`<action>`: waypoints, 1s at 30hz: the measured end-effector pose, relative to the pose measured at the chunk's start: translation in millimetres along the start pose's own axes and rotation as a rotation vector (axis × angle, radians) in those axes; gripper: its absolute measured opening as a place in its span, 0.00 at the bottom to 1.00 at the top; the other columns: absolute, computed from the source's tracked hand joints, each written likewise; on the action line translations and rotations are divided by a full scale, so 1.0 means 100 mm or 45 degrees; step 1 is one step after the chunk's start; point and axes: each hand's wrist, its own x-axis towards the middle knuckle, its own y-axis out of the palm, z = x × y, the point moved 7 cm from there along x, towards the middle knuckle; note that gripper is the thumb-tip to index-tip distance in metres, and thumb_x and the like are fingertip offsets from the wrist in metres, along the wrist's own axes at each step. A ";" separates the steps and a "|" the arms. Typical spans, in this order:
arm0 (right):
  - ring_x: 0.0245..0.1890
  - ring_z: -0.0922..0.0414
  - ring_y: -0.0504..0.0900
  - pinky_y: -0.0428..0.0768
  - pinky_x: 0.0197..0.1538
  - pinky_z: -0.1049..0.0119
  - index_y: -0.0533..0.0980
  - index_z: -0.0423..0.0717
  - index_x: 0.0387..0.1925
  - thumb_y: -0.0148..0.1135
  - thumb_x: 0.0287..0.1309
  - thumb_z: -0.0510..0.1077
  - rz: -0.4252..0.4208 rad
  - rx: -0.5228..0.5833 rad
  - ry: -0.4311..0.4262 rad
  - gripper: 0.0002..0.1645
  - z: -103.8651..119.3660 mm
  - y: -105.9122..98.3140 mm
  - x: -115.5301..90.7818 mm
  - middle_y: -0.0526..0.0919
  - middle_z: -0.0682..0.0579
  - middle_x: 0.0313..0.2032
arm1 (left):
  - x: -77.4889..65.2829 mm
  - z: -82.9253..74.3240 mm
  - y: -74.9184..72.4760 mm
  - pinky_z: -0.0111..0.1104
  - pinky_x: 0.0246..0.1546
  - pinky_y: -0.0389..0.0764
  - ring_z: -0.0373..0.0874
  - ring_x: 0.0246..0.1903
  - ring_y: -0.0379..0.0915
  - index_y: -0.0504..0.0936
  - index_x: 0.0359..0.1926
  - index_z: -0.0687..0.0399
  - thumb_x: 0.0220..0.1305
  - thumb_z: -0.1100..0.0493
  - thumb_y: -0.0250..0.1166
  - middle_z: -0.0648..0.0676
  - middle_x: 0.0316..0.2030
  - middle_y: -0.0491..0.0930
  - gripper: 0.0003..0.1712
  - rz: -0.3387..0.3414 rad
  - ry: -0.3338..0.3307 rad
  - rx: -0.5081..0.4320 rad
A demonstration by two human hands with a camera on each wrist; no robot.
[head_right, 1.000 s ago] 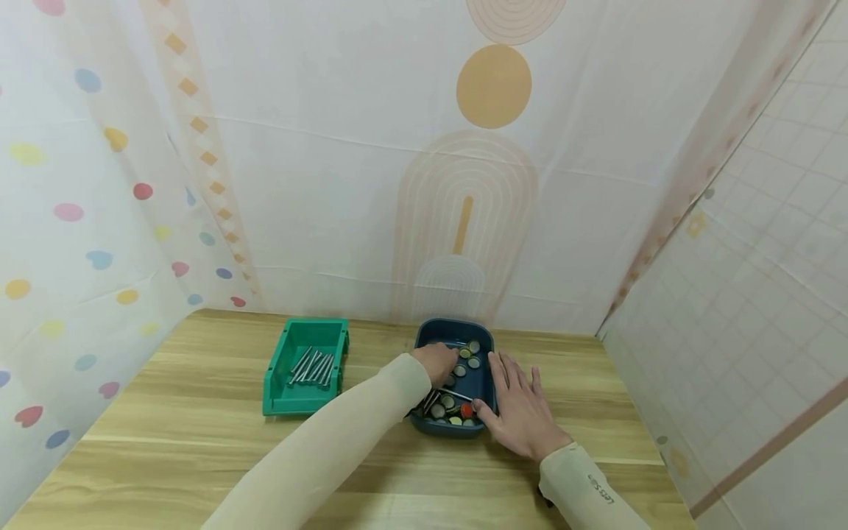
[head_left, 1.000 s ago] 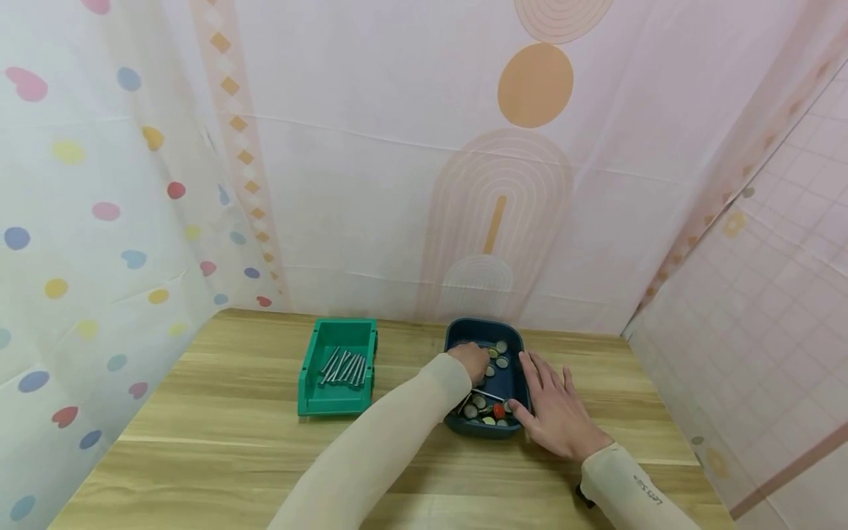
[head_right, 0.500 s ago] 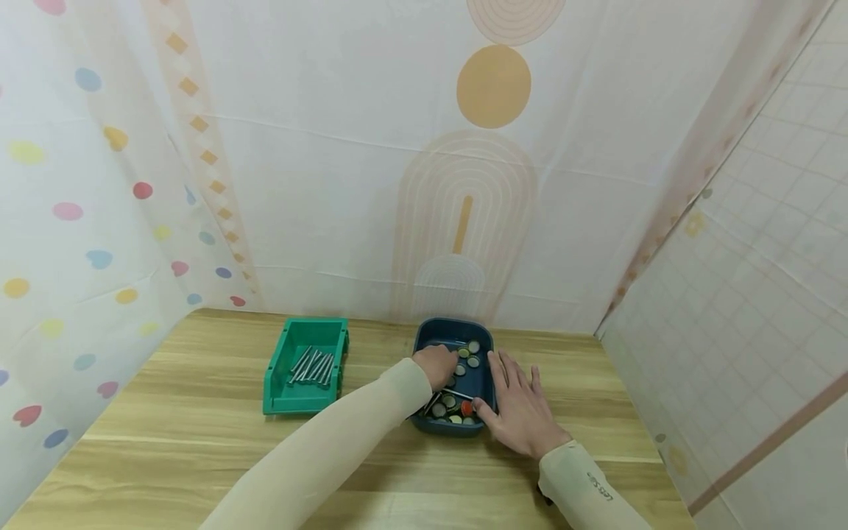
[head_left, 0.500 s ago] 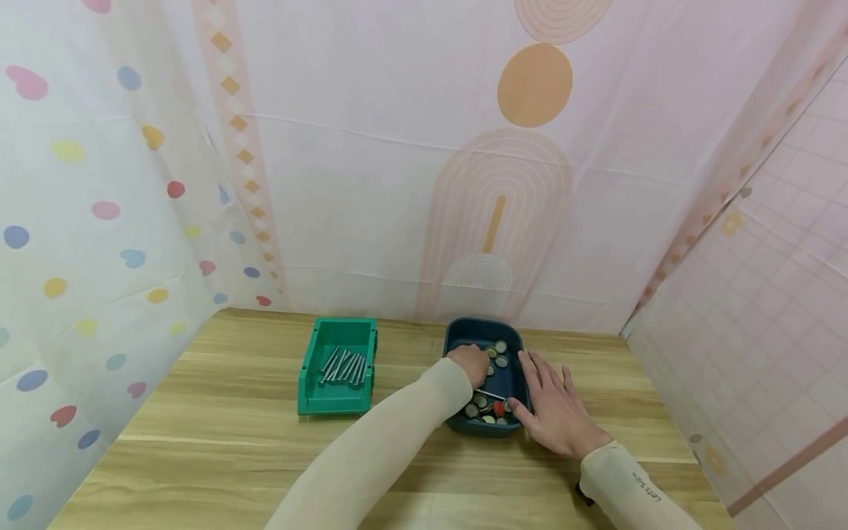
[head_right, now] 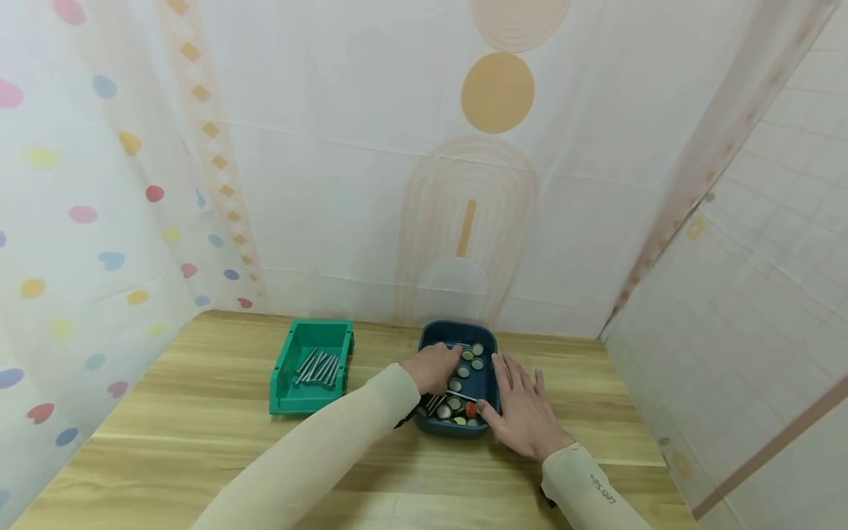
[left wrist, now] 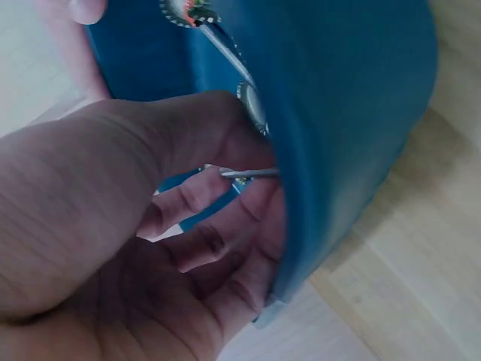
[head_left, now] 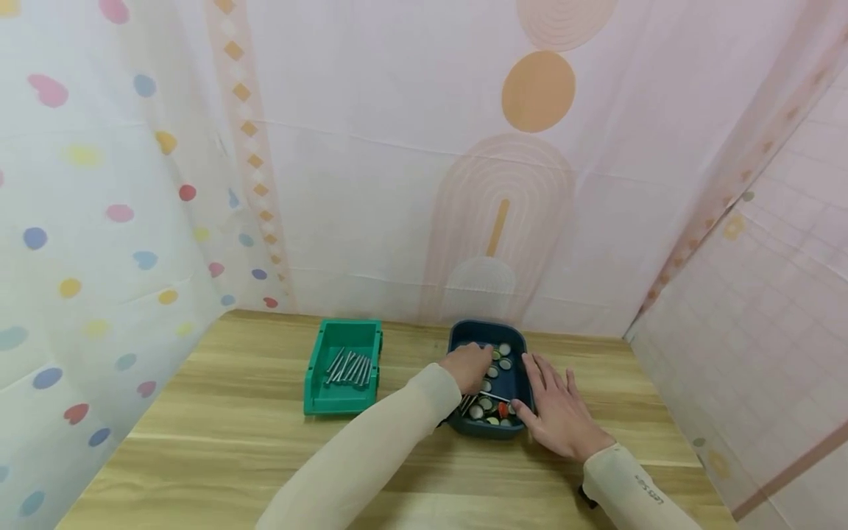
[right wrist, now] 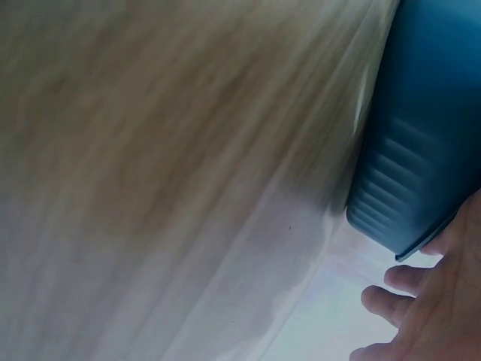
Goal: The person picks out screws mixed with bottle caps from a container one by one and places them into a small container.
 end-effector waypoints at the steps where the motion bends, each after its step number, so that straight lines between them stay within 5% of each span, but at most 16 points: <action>1: 0.89 0.27 0.65 0.52 0.87 0.15 0.50 0.42 0.96 0.58 0.89 0.64 -0.004 -0.003 0.001 0.53 -0.01 -0.01 0.00 0.58 0.32 0.92 | -0.10 -0.03 -0.09 0.45 0.68 0.91 0.52 0.67 0.89 0.73 0.86 0.53 0.79 0.60 0.78 0.59 0.71 0.87 0.41 -0.001 -0.004 -0.039; 8: 0.89 0.28 0.64 0.52 0.87 0.15 0.51 0.43 0.96 0.57 0.89 0.65 -0.011 -0.011 0.000 0.53 -0.05 -0.03 0.00 0.58 0.33 0.92 | -0.32 -0.04 -0.30 0.41 0.60 0.93 0.48 0.58 0.91 0.71 0.85 0.55 0.78 0.60 0.77 0.58 0.65 0.90 0.41 -0.106 0.051 -0.256; 13: 0.89 0.27 0.64 0.53 0.87 0.14 0.51 0.42 0.96 0.57 0.89 0.64 -0.009 -0.006 0.011 0.53 -0.05 -0.05 -0.02 0.59 0.33 0.92 | -0.41 0.05 -0.35 0.35 0.39 0.84 0.43 0.34 0.81 0.77 0.67 0.57 0.78 0.64 0.75 0.55 0.41 0.87 0.23 -0.169 0.132 -0.460; 17: 0.89 0.27 0.64 0.52 0.86 0.14 0.52 0.42 0.95 0.58 0.89 0.64 -0.017 0.003 0.013 0.53 -0.06 -0.08 -0.03 0.59 0.33 0.92 | -0.49 0.13 -0.38 0.33 0.36 0.74 0.41 0.27 0.69 0.76 0.61 0.57 0.77 0.66 0.73 0.48 0.27 0.75 0.19 -0.243 0.185 -0.542; 22: 0.89 0.27 0.63 0.51 0.87 0.14 0.51 0.42 0.96 0.59 0.88 0.64 -0.020 0.013 0.014 0.54 -0.09 -0.05 -0.03 0.59 0.32 0.91 | -0.59 0.22 -0.41 0.34 0.37 0.75 0.42 0.28 0.71 0.77 0.64 0.59 0.76 0.68 0.72 0.52 0.29 0.81 0.20 -0.295 0.202 -0.579; 26: 0.89 0.27 0.64 0.52 0.86 0.14 0.51 0.43 0.96 0.59 0.88 0.64 -0.023 0.006 0.008 0.54 -0.12 -0.04 -0.03 0.60 0.32 0.91 | -0.66 0.28 -0.40 0.35 0.40 0.78 0.45 0.34 0.75 0.78 0.68 0.58 0.78 0.66 0.72 0.61 0.42 0.89 0.22 -0.287 0.164 -0.614; 30: 0.90 0.27 0.63 0.53 0.86 0.14 0.51 0.43 0.96 0.58 0.89 0.63 -0.029 -0.006 0.006 0.53 -0.11 -0.05 -0.02 0.60 0.33 0.91 | -0.72 0.40 -0.40 0.35 0.38 0.78 0.44 0.32 0.75 0.79 0.69 0.59 0.80 0.64 0.73 0.57 0.39 0.86 0.22 -0.281 0.134 -0.669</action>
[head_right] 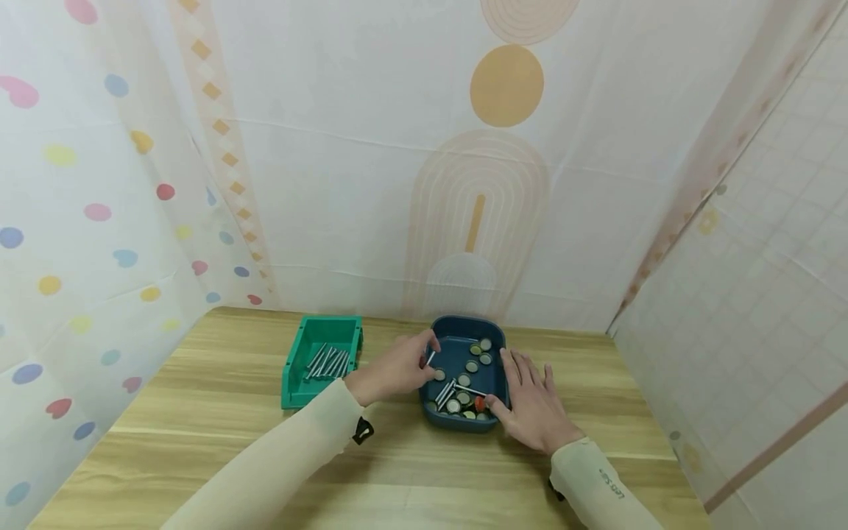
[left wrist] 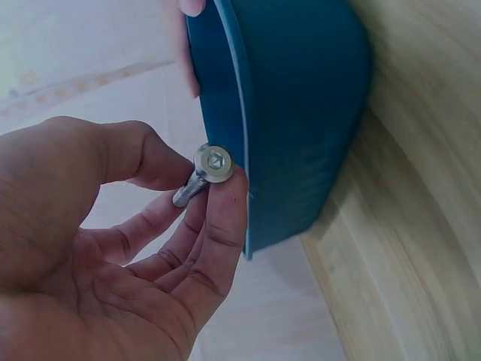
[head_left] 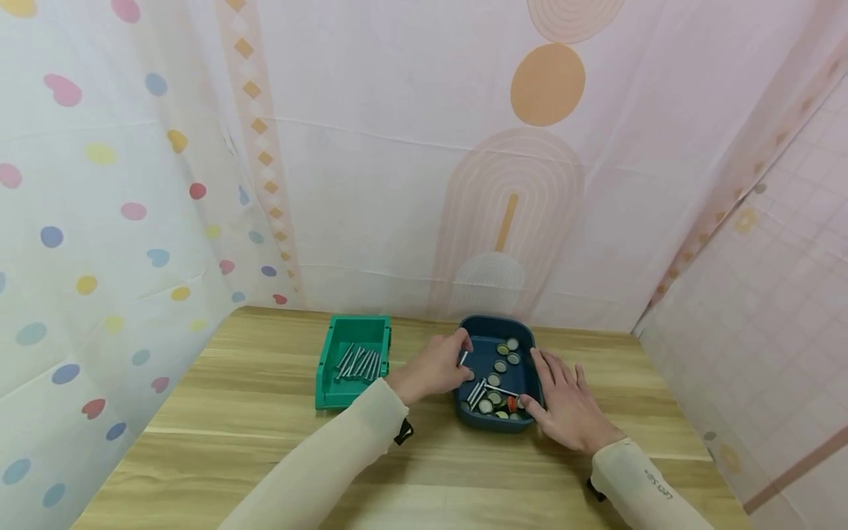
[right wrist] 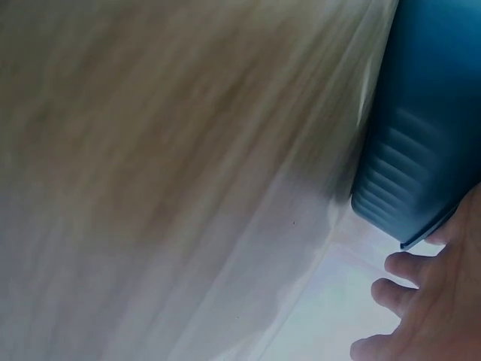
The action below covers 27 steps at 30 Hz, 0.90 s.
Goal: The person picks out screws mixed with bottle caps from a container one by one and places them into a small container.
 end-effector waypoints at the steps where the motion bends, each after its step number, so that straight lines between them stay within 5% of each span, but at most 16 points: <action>1: 0.90 0.28 0.62 0.53 0.86 0.14 0.50 0.44 0.96 0.58 0.89 0.64 0.006 -0.002 0.005 0.53 0.00 0.00 0.00 0.59 0.33 0.92 | -0.02 0.03 -0.02 0.35 0.37 0.77 0.44 0.30 0.74 0.79 0.69 0.60 0.80 0.64 0.72 0.55 0.35 0.84 0.22 -0.001 -0.007 -0.010; 7: 0.91 0.27 0.60 0.52 0.87 0.15 0.50 0.43 0.96 0.57 0.90 0.64 0.030 0.002 0.020 0.53 0.00 0.01 0.01 0.58 0.33 0.92 | -0.10 0.23 -0.16 0.34 0.32 0.73 0.42 0.26 0.71 0.80 0.68 0.60 0.78 0.67 0.70 0.50 0.29 0.79 0.22 -0.049 -0.056 -0.063; 17: 0.90 0.27 0.61 0.52 0.87 0.15 0.50 0.42 0.96 0.57 0.90 0.64 0.016 0.004 0.033 0.53 -0.08 0.01 0.00 0.58 0.32 0.92 | -0.25 0.43 -0.50 0.33 0.33 0.79 0.42 0.30 0.79 0.84 0.67 0.58 0.77 0.69 0.69 0.54 0.40 0.90 0.21 -0.182 -0.081 -0.084; 27: 0.90 0.25 0.61 0.53 0.86 0.14 0.50 0.42 0.95 0.59 0.89 0.63 0.006 0.024 0.037 0.53 -0.10 -0.02 -0.07 0.59 0.30 0.91 | -0.44 0.71 -0.78 0.35 0.36 0.80 0.43 0.32 0.79 0.83 0.68 0.58 0.77 0.68 0.67 0.57 0.43 0.89 0.22 -0.311 -0.156 -0.102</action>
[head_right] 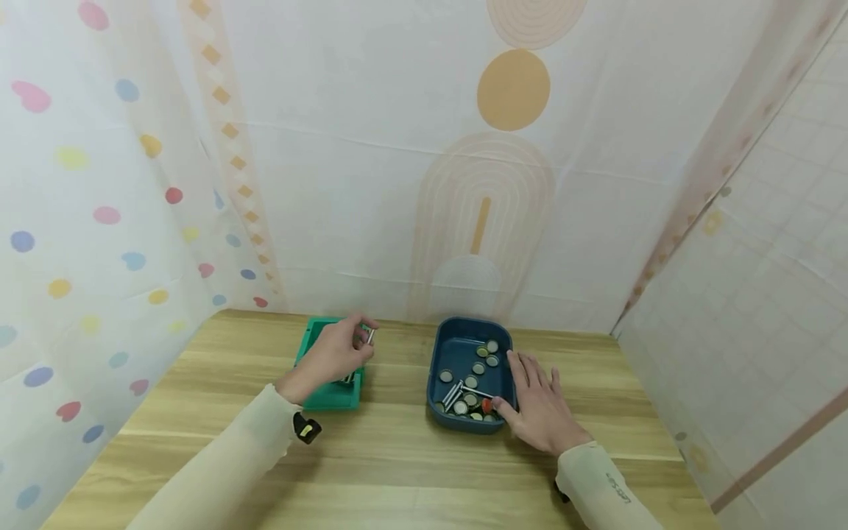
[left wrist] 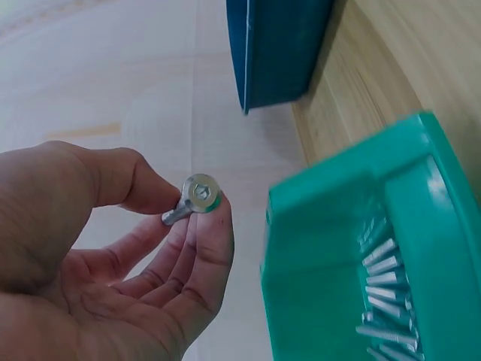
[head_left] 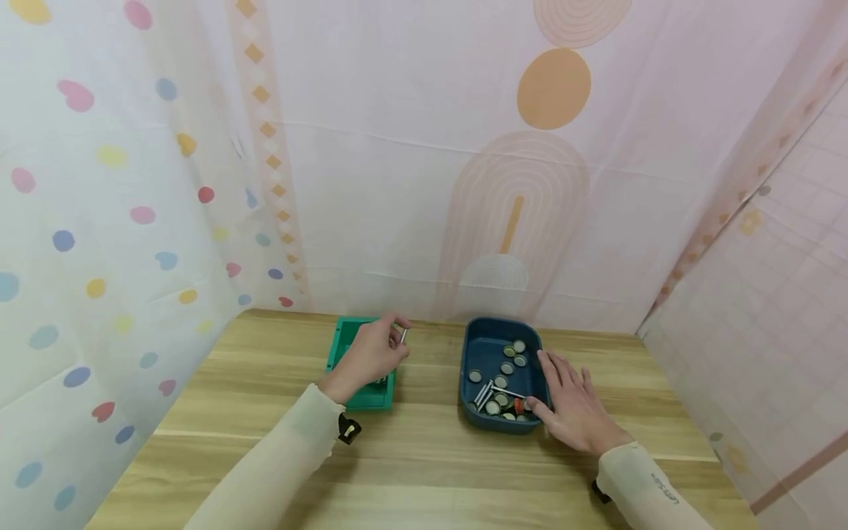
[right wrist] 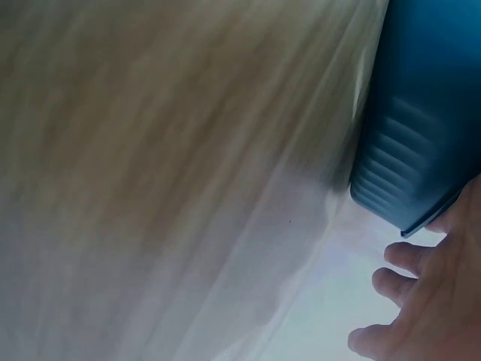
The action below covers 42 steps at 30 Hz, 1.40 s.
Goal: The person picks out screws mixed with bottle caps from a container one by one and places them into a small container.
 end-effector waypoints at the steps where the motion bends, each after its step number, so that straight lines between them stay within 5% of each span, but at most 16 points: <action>1: 0.90 0.25 0.61 0.53 0.86 0.14 0.50 0.42 0.95 0.59 0.89 0.63 0.001 -0.001 0.005 0.53 0.00 0.00 -0.01 0.59 0.30 0.91 | -0.01 0.03 -0.03 0.35 0.36 0.79 0.44 0.32 0.79 0.83 0.68 0.58 0.77 0.68 0.67 0.57 0.42 0.89 0.22 -0.007 -0.003 0.003; 9: 0.90 0.25 0.61 0.54 0.85 0.13 0.51 0.44 0.96 0.59 0.89 0.65 -0.006 -0.017 0.019 0.54 0.01 -0.02 0.00 0.60 0.30 0.91 | -0.08 0.32 -0.22 0.35 0.34 0.77 0.44 0.28 0.76 0.81 0.68 0.66 0.77 0.69 0.65 0.58 0.39 0.88 0.22 -0.052 -0.050 0.049; 19: 0.89 0.26 0.62 0.56 0.85 0.13 0.51 0.45 0.96 0.58 0.88 0.66 0.005 -0.053 0.030 0.54 -0.03 -0.04 -0.01 0.61 0.31 0.90 | -0.12 0.57 -0.22 0.36 0.37 0.80 0.45 0.29 0.77 0.79 0.72 0.71 0.81 0.67 0.67 0.61 0.43 0.88 0.24 0.056 -0.135 0.023; 30: 0.90 0.27 0.62 0.53 0.86 0.14 0.50 0.45 0.96 0.57 0.88 0.66 0.024 -0.042 0.028 0.54 0.02 -0.02 0.03 0.60 0.32 0.91 | -0.02 0.60 -0.27 0.36 0.36 0.77 0.46 0.30 0.75 0.81 0.72 0.71 0.82 0.66 0.69 0.57 0.37 0.85 0.23 0.145 -0.176 0.115; 42: 0.91 0.27 0.60 0.52 0.87 0.15 0.49 0.43 0.96 0.56 0.89 0.67 0.051 -0.015 0.021 0.54 0.00 -0.01 0.02 0.58 0.31 0.92 | 0.11 0.69 -0.11 0.37 0.37 0.80 0.47 0.31 0.77 0.81 0.70 0.71 0.81 0.66 0.67 0.56 0.36 0.85 0.22 0.190 -0.198 0.192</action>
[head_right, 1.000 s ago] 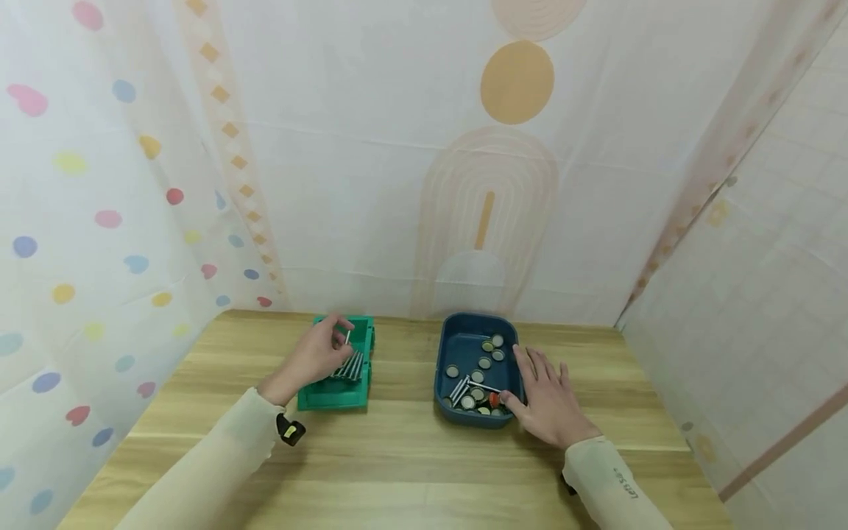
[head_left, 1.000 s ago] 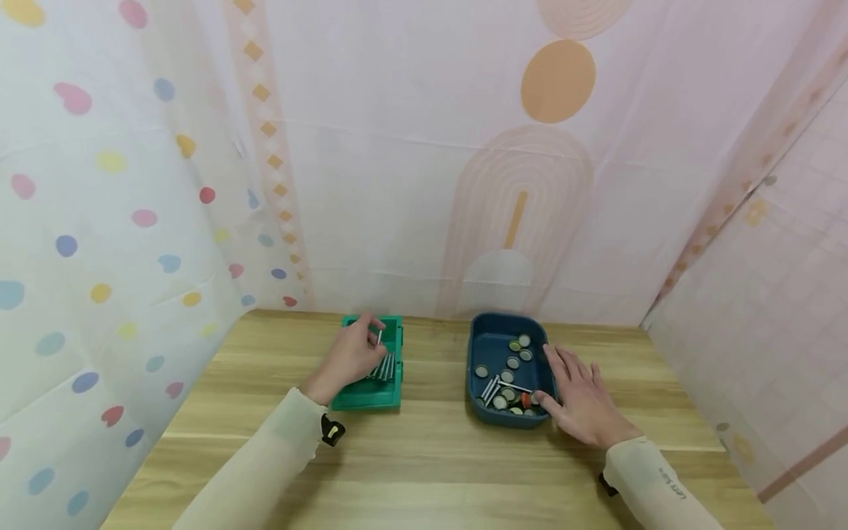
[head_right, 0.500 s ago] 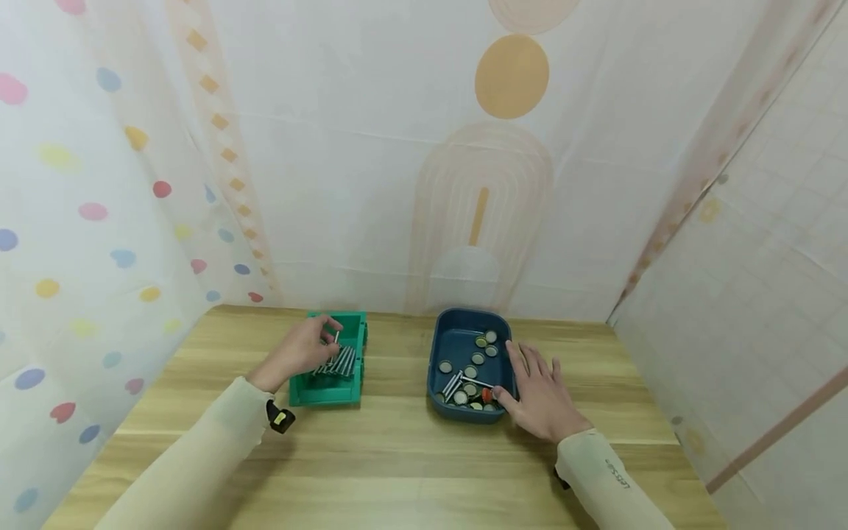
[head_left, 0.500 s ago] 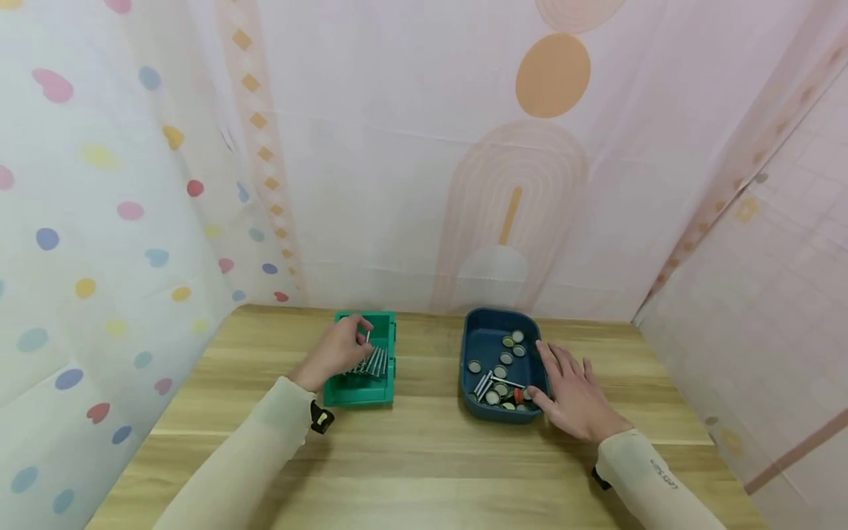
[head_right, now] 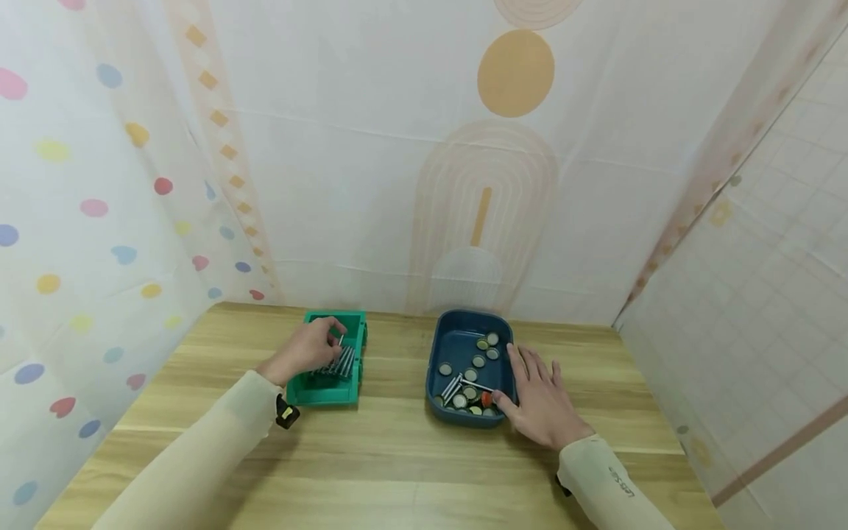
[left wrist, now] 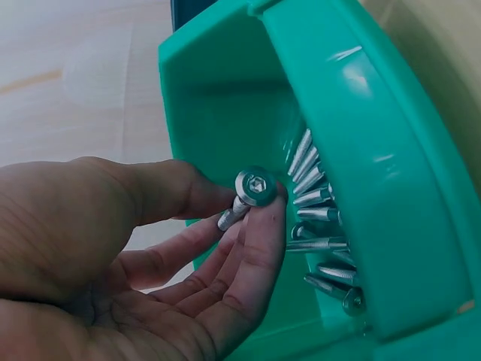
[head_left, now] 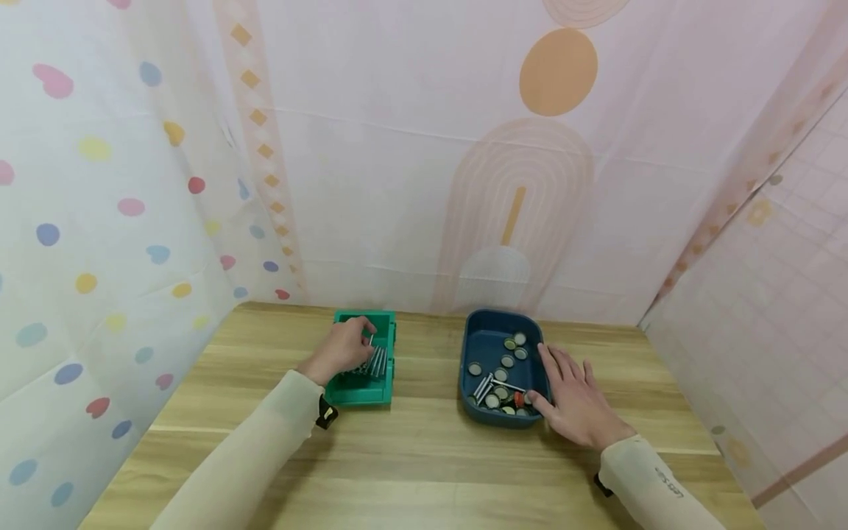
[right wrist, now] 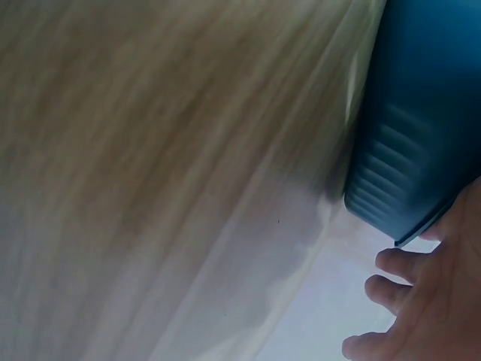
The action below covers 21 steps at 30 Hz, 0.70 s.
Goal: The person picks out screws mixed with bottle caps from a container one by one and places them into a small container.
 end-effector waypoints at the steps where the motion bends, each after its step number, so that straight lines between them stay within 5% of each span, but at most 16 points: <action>1: 0.91 0.27 0.60 0.52 0.87 0.15 0.49 0.43 0.96 0.56 0.89 0.66 -0.001 0.004 0.000 0.54 0.00 0.00 0.00 0.58 0.32 0.92 | 0.01 0.00 0.01 0.37 0.38 0.80 0.47 0.31 0.77 0.81 0.70 0.71 0.81 0.66 0.67 0.56 0.35 0.84 0.22 0.013 -0.003 -0.003; 7: 0.91 0.26 0.59 0.51 0.87 0.15 0.48 0.43 0.96 0.55 0.90 0.66 -0.003 0.019 0.004 0.54 -0.01 0.01 -0.02 0.57 0.32 0.92 | 0.08 -0.02 0.08 0.39 0.38 0.79 0.48 0.29 0.77 0.80 0.74 0.70 0.82 0.66 0.67 0.57 0.33 0.83 0.24 0.082 -0.051 -0.010; 14: 0.91 0.26 0.60 0.51 0.87 0.15 0.49 0.43 0.96 0.55 0.90 0.66 -0.009 0.019 0.003 0.54 -0.01 0.01 -0.01 0.58 0.31 0.92 | 0.39 0.24 0.30 0.40 0.35 0.79 0.46 0.29 0.77 0.80 0.75 0.67 0.80 0.64 0.69 0.53 0.31 0.82 0.28 0.125 -0.087 -0.007; 21: 0.90 0.26 0.61 0.52 0.87 0.15 0.49 0.43 0.96 0.55 0.90 0.66 -0.015 0.029 0.000 0.54 0.00 0.00 -0.01 0.59 0.31 0.92 | 0.35 0.19 0.28 0.41 0.41 0.82 0.49 0.34 0.78 0.79 0.76 0.70 0.79 0.66 0.70 0.57 0.37 0.85 0.29 0.130 -0.095 0.013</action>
